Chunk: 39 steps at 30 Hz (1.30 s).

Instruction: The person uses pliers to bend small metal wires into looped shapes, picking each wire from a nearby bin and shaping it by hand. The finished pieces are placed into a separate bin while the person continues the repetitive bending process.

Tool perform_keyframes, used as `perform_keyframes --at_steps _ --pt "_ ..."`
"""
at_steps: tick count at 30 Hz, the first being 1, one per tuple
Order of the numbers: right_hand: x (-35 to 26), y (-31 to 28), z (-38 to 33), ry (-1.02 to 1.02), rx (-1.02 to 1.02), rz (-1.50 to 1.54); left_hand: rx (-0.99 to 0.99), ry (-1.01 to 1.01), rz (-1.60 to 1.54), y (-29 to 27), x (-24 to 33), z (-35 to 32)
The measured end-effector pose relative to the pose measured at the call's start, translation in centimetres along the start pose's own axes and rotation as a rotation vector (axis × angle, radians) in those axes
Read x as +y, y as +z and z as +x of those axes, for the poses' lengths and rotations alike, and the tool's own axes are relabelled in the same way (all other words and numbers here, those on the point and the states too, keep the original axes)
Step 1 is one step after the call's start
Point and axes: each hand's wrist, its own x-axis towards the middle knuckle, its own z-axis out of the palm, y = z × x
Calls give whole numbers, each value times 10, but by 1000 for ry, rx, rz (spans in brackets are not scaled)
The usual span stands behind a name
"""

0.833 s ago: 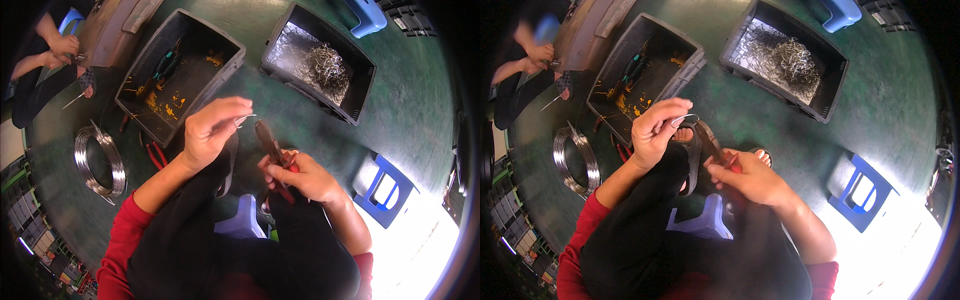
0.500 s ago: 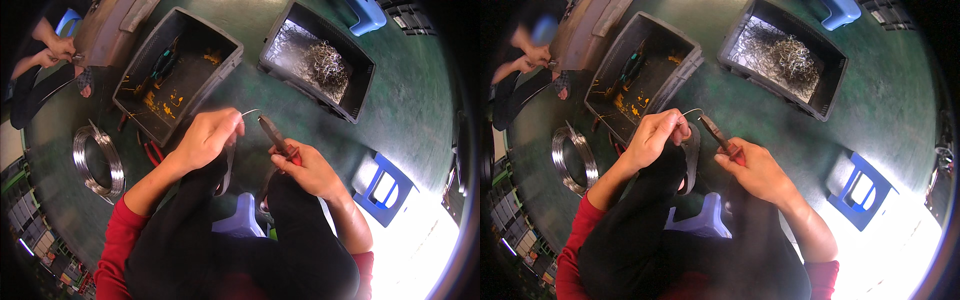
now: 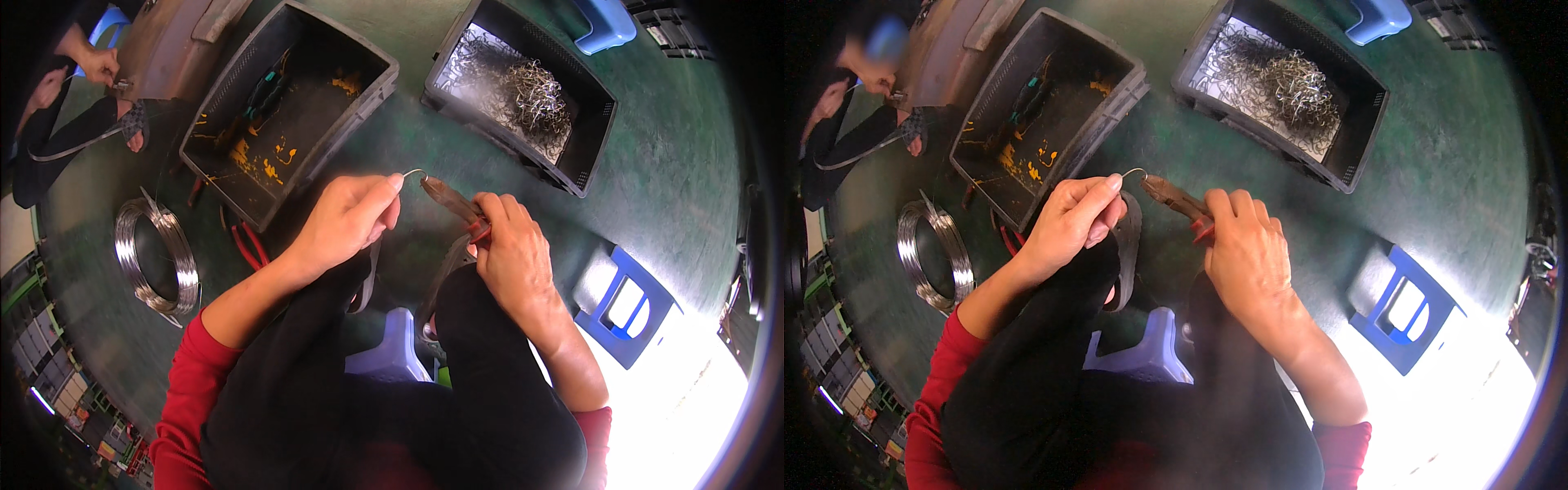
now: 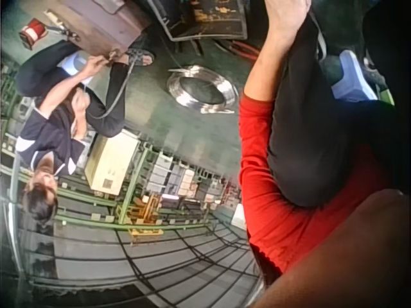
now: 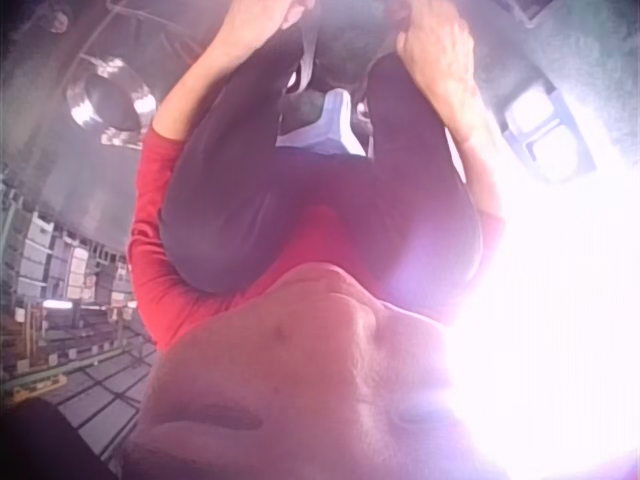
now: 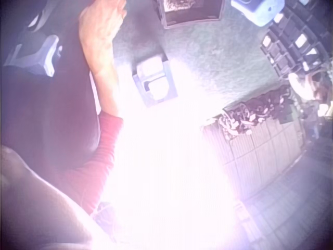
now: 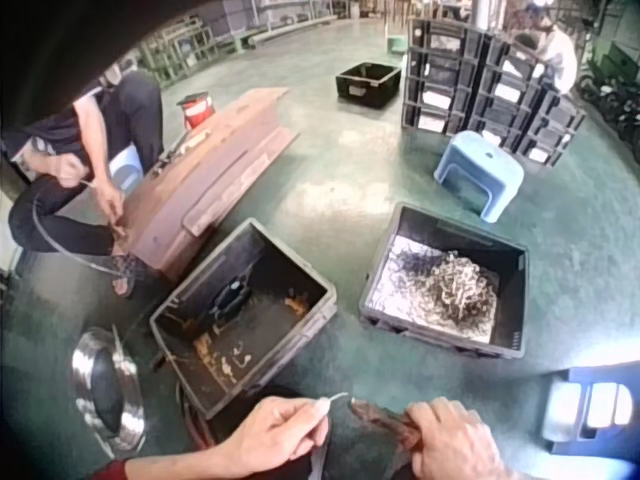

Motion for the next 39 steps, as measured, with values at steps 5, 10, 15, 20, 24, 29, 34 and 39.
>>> perform_keyframes --at_steps 5,10,15,20,24,29,34,39 --pt "0 5 5 -48 112 -127 -13 -36 -126 1 2 -2" --pt "2 7 9 -107 200 -199 -66 -87 -184 -4 4 -3" --pt "3 5 8 -83 85 -35 -135 -122 -241 -15 0 -2" --pt "0 4 9 -158 209 -151 -314 -297 -635 -33 -2 -1" --pt "-2 3 7 -117 137 11 -204 -206 -585 -33 1 -4" --pt "-13 6 -5 26 -69 428 27 1 -253 -24 9 -10" --pt "-23 7 -5 10 -9 395 18 -40 -281 -17 12 -13" --pt "-25 6 -5 25 7 407 -27 -51 -294 -13 10 -14"
